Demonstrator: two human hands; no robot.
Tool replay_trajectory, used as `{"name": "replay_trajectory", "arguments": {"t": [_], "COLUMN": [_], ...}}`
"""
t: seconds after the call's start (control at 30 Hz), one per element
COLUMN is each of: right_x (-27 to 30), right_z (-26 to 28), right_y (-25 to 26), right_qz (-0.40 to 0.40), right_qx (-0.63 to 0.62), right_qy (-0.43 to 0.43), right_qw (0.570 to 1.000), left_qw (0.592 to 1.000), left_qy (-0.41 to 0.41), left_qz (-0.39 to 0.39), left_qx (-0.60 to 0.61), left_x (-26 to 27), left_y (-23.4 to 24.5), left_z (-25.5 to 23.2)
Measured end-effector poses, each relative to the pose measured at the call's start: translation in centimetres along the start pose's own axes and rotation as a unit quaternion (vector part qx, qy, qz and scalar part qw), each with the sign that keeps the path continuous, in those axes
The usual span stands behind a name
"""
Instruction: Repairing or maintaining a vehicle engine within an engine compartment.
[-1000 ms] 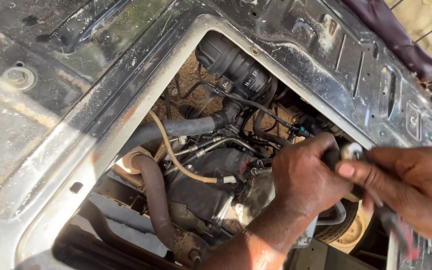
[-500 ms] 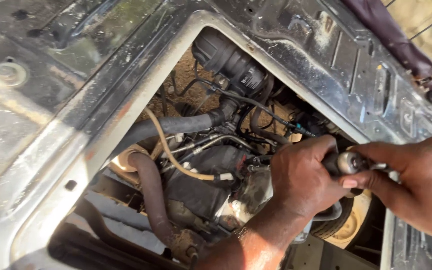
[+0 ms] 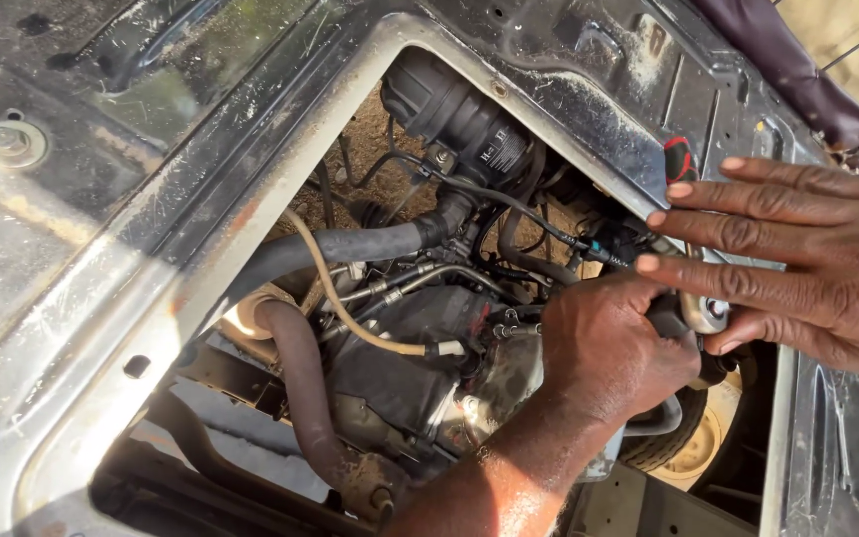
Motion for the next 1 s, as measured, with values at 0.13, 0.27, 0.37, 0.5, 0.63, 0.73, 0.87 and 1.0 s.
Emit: {"name": "replay_trajectory", "arguments": {"t": [0.13, 0.27, 0.37, 0.5, 0.63, 0.73, 0.87, 1.0], "right_x": [0.6, 2.4, 4.9, 3.0, 4.7, 5.9, 6.3, 7.2], "right_z": [-0.4, -1.0, -1.3, 0.5, 1.3, 1.5, 2.2, 3.0], "right_y": [-0.8, -2.3, -4.4, -2.7, -3.0, -3.7, -3.0, -2.9], "right_qz": [0.015, -0.011, -0.025, -0.105, -0.148, -0.171, -0.235, -0.228], "right_qx": [0.000, 0.006, -0.037, -0.114, -0.166, -0.226, -0.256, -0.185], "right_qy": [-0.024, -0.088, -0.159, -0.246, -0.340, -0.439, -0.515, -0.617], "right_qw": [1.000, 0.996, 0.986, 0.957, 0.914, 0.853, 0.784, 0.730], "left_qw": [1.000, 1.000, 1.000, 0.997, 0.994, 0.995, 0.995, 0.996], "left_qy": [-0.015, -0.020, -0.019, -0.029, 0.031, 0.003, 0.022, 0.025], "left_qz": [-0.014, -0.016, -0.015, 0.013, 0.076, 0.081, 0.088, 0.079], "left_qx": [0.006, 0.010, -0.007, -0.075, -0.066, -0.057, -0.041, -0.020], "left_x": [-0.4, -0.4, -0.7, -1.2, -1.9, -2.0, -1.9, -2.0], "left_y": [0.7, 0.6, 0.8, -0.6, -0.2, -0.6, -0.8, -0.3], "left_z": [-0.9, -0.4, -0.4, 0.5, 0.0, -0.1, 0.1, -0.4]}}
Point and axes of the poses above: each hand's wrist, its own x-axis away from the middle knuckle, its own y-axis out of the back of the hand, z = x × y, the point moved 10 cm from there along -x, towards the middle knuckle
